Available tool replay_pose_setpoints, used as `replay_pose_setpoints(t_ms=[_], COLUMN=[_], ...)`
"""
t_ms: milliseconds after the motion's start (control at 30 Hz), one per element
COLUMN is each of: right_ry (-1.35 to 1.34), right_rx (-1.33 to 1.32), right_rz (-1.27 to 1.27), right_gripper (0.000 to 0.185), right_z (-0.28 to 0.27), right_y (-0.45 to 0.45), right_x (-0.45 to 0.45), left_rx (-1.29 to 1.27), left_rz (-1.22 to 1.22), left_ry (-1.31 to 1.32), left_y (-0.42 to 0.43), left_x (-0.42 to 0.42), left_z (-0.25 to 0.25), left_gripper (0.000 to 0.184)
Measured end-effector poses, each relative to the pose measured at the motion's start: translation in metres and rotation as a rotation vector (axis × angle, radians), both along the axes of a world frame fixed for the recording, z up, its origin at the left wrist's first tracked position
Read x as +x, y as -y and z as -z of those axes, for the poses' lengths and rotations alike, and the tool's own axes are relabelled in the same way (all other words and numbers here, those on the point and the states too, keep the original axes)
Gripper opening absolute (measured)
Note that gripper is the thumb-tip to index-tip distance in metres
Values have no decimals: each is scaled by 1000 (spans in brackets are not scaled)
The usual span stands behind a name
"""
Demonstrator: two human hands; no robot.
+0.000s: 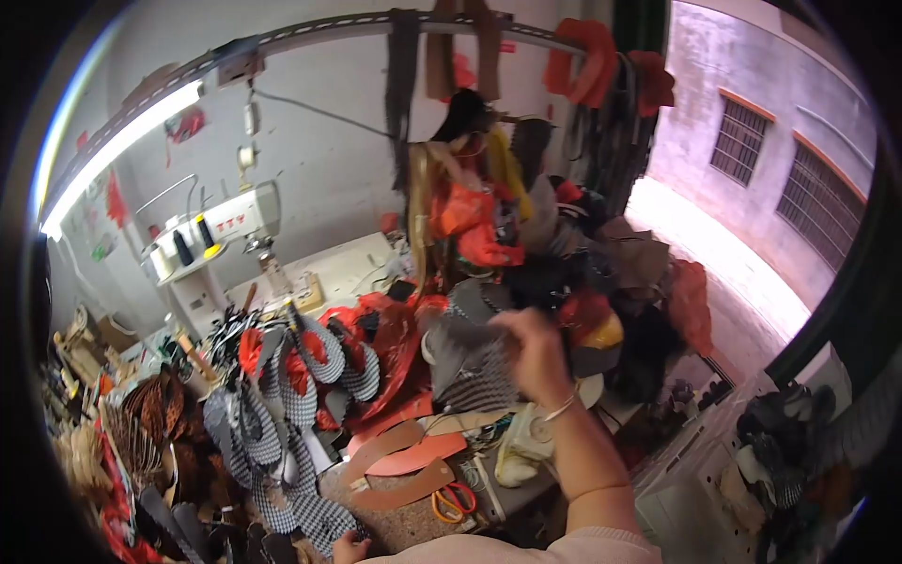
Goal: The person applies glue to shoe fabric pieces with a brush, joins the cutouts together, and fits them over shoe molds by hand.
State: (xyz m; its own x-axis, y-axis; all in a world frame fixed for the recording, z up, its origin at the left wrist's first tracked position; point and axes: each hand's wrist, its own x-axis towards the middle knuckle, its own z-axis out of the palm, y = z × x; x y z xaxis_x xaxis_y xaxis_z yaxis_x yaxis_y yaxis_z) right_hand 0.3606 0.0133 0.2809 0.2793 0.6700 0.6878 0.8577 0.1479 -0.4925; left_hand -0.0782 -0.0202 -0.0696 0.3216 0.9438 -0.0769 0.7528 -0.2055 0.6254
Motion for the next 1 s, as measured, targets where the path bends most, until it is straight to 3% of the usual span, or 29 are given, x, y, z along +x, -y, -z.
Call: replay_pose_setpoints(t_ms=[67, 133, 200, 267, 300, 333, 367, 400, 467, 567, 633, 667, 700, 733, 767, 800, 867, 900, 933, 1000], right_ry=[-3, 124, 127, 192, 206, 219, 0, 16, 47, 245, 246, 86, -71, -162, -259, -509, -751, -503, -452, -793], right_rx=[80, 162, 133, 78, 30, -27, -227, -355, -263, -51, 8, 78, 147, 51, 171, 0, -474, -673, -709, -758], right_rz=[210, 396, 420, 559, 495, 406, 313, 269, 172, 230, 268, 241, 220, 196, -35, -314, -803, -885, -1023, -1167], right_gripper=[19, 16, 19, 22, 24, 26, 31, 40, 49, 43, 40, 36, 33, 26, 22, 23, 42, 63, 76, 77], right_z=[-21, -12, 13, 44, 59, 74, 80, 89, 109, 102, 97, 96, 93, 88, 114, 118, 151, 164, 164, 196], right_y=[8, 0, -12, -39, -51, -67, -77, -86, -96, -82, -62, -50, -36, -17, -12, 5, 27, 29, 33, 44], right_x=[75, 157, 213, 248, 261, 268, 260, 257, 254, 223, 192, 172, 147, 104, 78, 32, -51, -85, -116, -159], left_rx=[-313, -416, -433, -350, -348, -505, -530, -540, -395, -403, -489, -491, -551, -604, -603, -615, -678, -708, -737, -873], left_rz=[-154, -298, -298, -268, -292, -309, -334, -374, -447, -530, -843, -848, -921, -967, -935, -913, -888, -855, -816, -835], left_ry=[121, 242, 170, -189, -250, -362, -374, -352, -304, -273, 384, 380, 803, 1232, 1362, 1358, 1603, 1649, 1642, 1826], left_y=[-14, -13, -20, -12, -11, -13, -13, -12, -1, 11, 22, 24, 28, 31, 31, 28, 23, 20, 16, 15], left_x=[-5, 10, 15, 20, 27, 32, 43, 37, 31, 39, 53, 54, 54, 55, 57, 63, 76, 79, 82, 86], left_z=[18, -18, -4, 9, 6, 2, -28, -14, -10, -60, -99, -98, -96, -93, -89, -94, -114, -115, -120, -134], left_gripper=[30, 24, 23, 73, 71, 60, 53, 48, 48, 43, 31, 31, 25, 20, 16, 16, 16, 23, 23, 26])
